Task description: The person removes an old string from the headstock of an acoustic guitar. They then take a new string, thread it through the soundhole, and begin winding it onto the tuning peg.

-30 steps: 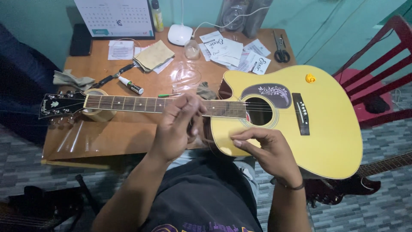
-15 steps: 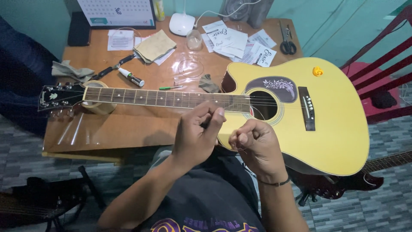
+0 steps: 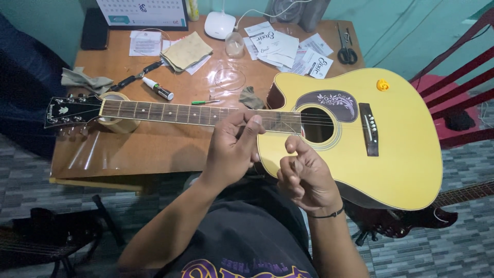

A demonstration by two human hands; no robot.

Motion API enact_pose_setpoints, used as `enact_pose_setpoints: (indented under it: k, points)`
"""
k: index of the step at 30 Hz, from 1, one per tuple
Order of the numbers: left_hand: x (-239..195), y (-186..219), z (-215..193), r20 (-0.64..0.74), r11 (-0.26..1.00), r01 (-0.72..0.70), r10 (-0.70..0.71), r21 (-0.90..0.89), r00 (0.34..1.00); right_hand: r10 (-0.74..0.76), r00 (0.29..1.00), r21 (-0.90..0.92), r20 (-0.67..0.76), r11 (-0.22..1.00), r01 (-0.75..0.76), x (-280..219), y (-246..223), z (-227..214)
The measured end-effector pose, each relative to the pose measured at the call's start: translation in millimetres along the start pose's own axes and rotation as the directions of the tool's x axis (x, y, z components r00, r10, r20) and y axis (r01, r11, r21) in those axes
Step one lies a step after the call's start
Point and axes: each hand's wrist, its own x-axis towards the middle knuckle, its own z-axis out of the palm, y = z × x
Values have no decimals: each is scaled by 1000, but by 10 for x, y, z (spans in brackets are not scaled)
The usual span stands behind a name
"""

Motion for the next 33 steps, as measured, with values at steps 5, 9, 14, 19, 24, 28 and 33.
enact_pose_setpoints:
  k: [5,9,14,19,24,28,33]
  points:
    - [76,-83,-120,-35,999,-27,26,-26,999,-17,999,33,-28,999,18,-11,-12,-224]
    - [100,-86,-206,-46,998,-64,63,-19,997,-74,996,-3,47,997,75,8,8,-369]
    - [77,-14,-218,-58,996,-85,87,40,995,-188,969,-394,-162,912,111,68,21,23]
    - [80,55,-262,-48,987,-132,137,93,989,-220,945,-532,-243,845,60,98,-44,106]
    - [42,212,-249,-32,973,-196,201,122,979,-92,945,-562,-314,820,-107,166,-78,368]
    - [47,159,-251,6,970,-213,214,117,977,-68,951,-547,-302,829,-115,221,-83,432]
    - [-3,244,-223,-7,957,-231,236,174,972,18,977,-541,-215,831,-134,210,-172,528]
